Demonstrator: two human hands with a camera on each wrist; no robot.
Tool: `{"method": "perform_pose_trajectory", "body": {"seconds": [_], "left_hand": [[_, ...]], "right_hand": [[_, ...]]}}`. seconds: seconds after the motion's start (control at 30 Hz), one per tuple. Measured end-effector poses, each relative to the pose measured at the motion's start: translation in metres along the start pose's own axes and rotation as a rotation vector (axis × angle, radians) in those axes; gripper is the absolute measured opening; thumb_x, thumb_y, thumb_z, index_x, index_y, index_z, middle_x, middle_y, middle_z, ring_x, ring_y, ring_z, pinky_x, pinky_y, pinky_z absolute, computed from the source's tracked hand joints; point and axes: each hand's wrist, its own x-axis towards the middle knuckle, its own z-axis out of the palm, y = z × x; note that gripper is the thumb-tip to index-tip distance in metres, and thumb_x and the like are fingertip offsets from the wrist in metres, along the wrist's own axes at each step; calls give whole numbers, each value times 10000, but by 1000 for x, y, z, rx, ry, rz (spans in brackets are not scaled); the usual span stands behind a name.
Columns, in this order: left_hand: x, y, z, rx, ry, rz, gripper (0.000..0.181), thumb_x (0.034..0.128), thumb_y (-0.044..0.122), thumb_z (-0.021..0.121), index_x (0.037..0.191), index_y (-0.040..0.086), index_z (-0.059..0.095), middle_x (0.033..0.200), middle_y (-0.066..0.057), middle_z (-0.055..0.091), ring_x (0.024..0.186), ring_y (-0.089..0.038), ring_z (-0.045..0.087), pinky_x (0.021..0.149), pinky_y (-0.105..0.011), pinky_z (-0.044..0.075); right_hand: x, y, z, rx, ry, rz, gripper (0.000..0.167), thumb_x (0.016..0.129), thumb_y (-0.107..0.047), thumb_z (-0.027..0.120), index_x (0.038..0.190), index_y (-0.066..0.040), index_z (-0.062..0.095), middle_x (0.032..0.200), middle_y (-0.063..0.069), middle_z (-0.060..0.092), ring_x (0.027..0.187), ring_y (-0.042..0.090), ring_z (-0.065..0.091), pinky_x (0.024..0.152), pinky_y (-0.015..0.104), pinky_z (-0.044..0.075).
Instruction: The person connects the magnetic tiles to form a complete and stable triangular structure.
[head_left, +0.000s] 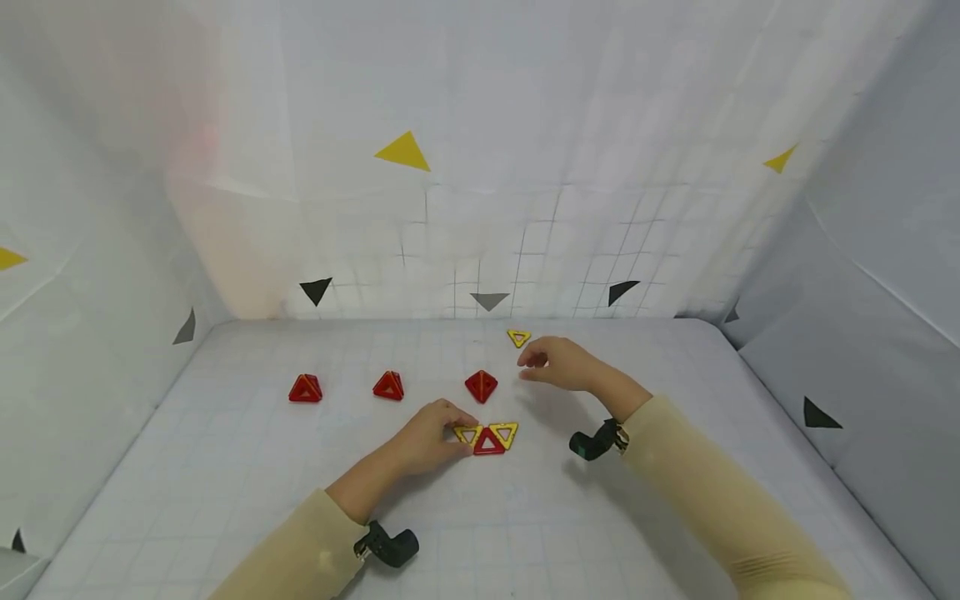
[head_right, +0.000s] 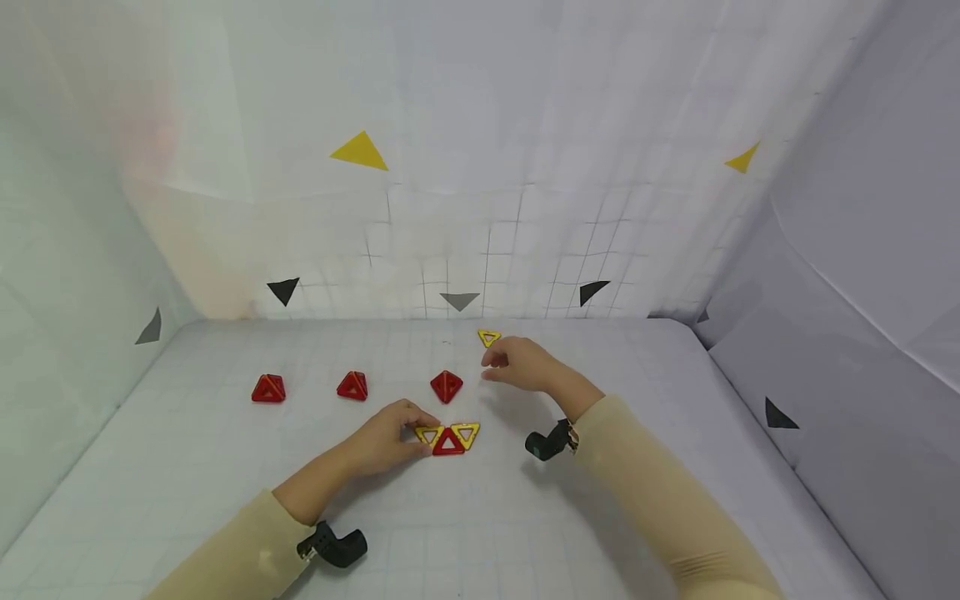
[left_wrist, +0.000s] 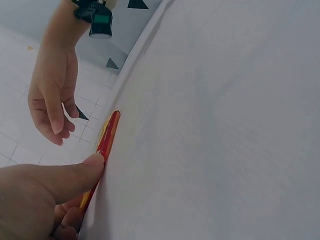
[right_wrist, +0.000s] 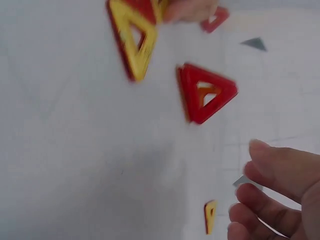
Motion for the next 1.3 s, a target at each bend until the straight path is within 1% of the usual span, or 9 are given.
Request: {"method": "perform_pose_trajectory", "body": {"seconds": [0.1, 0.2, 0.43, 0.6, 0.87, 0.97, 1.07, 1.2, 1.3], "left_hand": [[-1, -1, 1, -6, -5, 1, 355, 889, 232, 779, 1231, 183, 699, 1117, 46, 585, 1088, -150, 546, 969, -396, 475], [-2, -2, 2, -5, -4, 4, 356, 889, 237, 780, 1232, 187, 698, 1119, 50, 582, 1096, -151, 546, 976, -401, 471], [-1, -3, 2, -2, 0, 26, 358, 893, 239, 776, 1237, 184, 695, 1118, 52, 579, 1097, -149, 542, 978, -407, 459], [0, -2, 3, 1, -2, 34, 357, 894, 240, 775, 1237, 183, 695, 1126, 53, 578, 1094, -144, 541, 975, -403, 458], [-3, 1, -1, -4, 6, 21, 348, 893, 215, 774, 1230, 175, 696, 1129, 37, 580, 1092, -157, 543, 975, -407, 463], [-3, 2, -1, -2, 3, 19, 352, 893, 219, 774, 1234, 178, 695, 1131, 37, 581, 1092, -153, 542, 975, -405, 466], [-3, 2, -2, -5, 6, 17, 356, 893, 224, 774, 1237, 181, 694, 1131, 42, 581, 1093, -150, 540, 978, -404, 465], [-2, 0, 0, 4, 11, 31, 351, 896, 228, 772, 1235, 179, 694, 1129, 49, 583, 1091, -144, 542, 978, -403, 461], [-1, -2, 1, 10, 12, 34, 347, 898, 228, 770, 1233, 182, 696, 1126, 53, 584, 1088, -134, 543, 980, -391, 460]], "right_hand": [[13, 8, 2, 3, 31, 44, 244, 940, -221, 717, 1140, -81, 705, 1039, 31, 653, 979, 226, 564, 870, 385, 498], [24, 15, 5, 11, 75, 83, 288, 947, -229, 706, 1184, -66, 694, 1105, 75, 645, 1021, 256, 562, 875, 401, 494], [45, 29, 14, 25, 188, 150, 364, 950, -238, 689, 1250, -34, 663, 1269, 191, 594, 1166, 341, 544, 966, 466, 457], [55, 40, 19, 41, 242, 212, 446, 946, -261, 689, 1315, -21, 617, 1312, 197, 570, 1187, 340, 538, 993, 469, 443], [70, 51, 31, 89, 296, 254, 528, 936, -271, 710, 1365, 4, 576, 1296, 197, 564, 1201, 348, 531, 1031, 469, 422], [74, 52, 35, 57, 306, 274, 551, 931, -296, 710, 1380, -10, 568, 1329, 193, 548, 1253, 367, 485, 1074, 482, 380], [78, 52, 38, 12, 306, 283, 558, 926, -323, 708, 1383, -31, 574, 1362, 189, 529, 1280, 383, 445, 1083, 493, 363], [81, 50, 40, -33, 305, 293, 538, 928, -337, 708, 1366, -45, 594, 1356, 189, 523, 1252, 378, 452, 1046, 485, 398], [82, 48, 40, -35, 300, 314, 510, 931, -340, 710, 1343, -55, 613, 1335, 174, 522, 1222, 357, 454, 1020, 466, 415]]}}
